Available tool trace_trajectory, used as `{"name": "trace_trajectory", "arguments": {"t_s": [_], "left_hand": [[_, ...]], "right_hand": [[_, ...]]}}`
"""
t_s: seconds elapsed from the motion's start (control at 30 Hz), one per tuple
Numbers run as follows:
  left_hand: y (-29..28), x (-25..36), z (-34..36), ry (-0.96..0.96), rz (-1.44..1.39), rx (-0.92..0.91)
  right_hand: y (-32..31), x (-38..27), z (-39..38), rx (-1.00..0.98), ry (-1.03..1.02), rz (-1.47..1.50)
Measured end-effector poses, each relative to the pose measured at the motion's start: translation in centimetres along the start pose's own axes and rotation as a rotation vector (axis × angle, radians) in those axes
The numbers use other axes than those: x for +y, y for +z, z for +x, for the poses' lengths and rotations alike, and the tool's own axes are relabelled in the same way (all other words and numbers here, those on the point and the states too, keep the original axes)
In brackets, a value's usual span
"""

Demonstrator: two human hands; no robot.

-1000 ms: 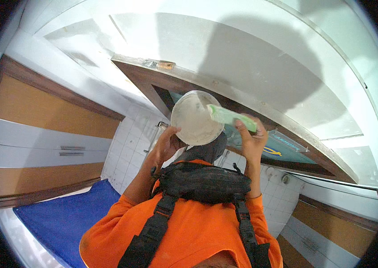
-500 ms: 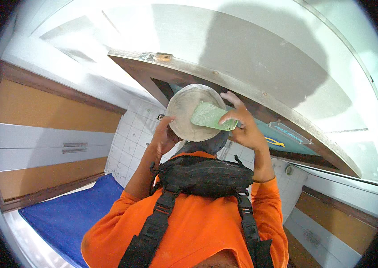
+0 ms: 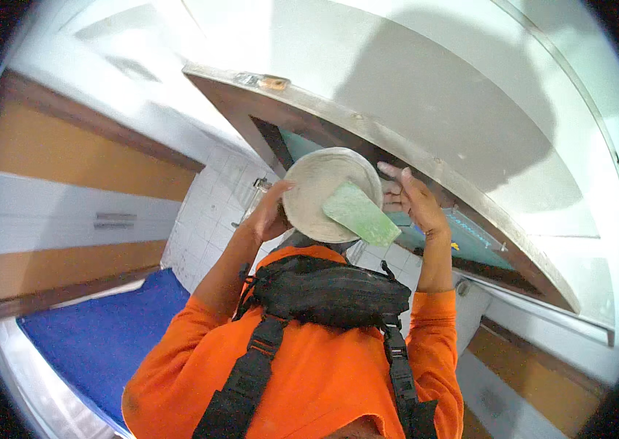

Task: The person applies plaster to a ceiling joint using a putty knife, repeatedly loading the tool from a bowl and smoothing the compound along the edge.

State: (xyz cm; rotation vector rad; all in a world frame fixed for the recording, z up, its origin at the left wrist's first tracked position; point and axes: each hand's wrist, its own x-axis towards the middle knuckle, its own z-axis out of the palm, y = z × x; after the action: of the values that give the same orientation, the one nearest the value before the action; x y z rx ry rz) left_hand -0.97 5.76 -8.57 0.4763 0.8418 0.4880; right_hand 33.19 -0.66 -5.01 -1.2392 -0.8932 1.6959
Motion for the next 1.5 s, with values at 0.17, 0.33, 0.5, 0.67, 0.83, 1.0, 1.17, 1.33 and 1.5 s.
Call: {"name": "trace_trajectory", "arguments": {"t_s": [0.17,0.33,0.5,0.67,0.83,1.0,1.17,1.33,1.5], "left_hand": [[3.9,-1.3,0.2,-0.045,0.06,-0.069],[-1.7,-2.4,-6.9,0.203,0.736,0.29],[-13.1,-11.1,-18.3,0.099,1.4,1.482],[-11.2,-15.1,-18.7,-0.052,0.945,1.48],[-13.1,-16.7,-17.7,-0.026,1.039,1.63],[-12.8,-16.9,-17.3,-0.035,0.98,1.715],[-12.5,-17.1,-16.8,-0.107,0.964,1.739],[-11.8,-17.0,-17.0,-0.062,0.932,1.766],[-11.3,-16.4,-16.8,-0.005,0.901,1.794]], "right_hand": [[-2.2,3.4,1.4,0.136,0.1,-0.343],[-6.2,8.2,-1.0,0.4,0.032,-0.09],[-6.5,8.4,-5.8,0.507,0.072,0.135],[-4.9,8.8,-5.2,0.419,0.162,0.375],[-0.3,5.8,-2.7,0.346,0.148,0.252],[2.0,4.6,-1.0,0.257,0.12,0.101],[1.3,4.8,2.3,0.154,0.18,0.186],[0.0,6.7,5.1,0.14,0.067,-0.098],[-3.5,10.2,8.2,0.071,-0.112,-0.404]]}}
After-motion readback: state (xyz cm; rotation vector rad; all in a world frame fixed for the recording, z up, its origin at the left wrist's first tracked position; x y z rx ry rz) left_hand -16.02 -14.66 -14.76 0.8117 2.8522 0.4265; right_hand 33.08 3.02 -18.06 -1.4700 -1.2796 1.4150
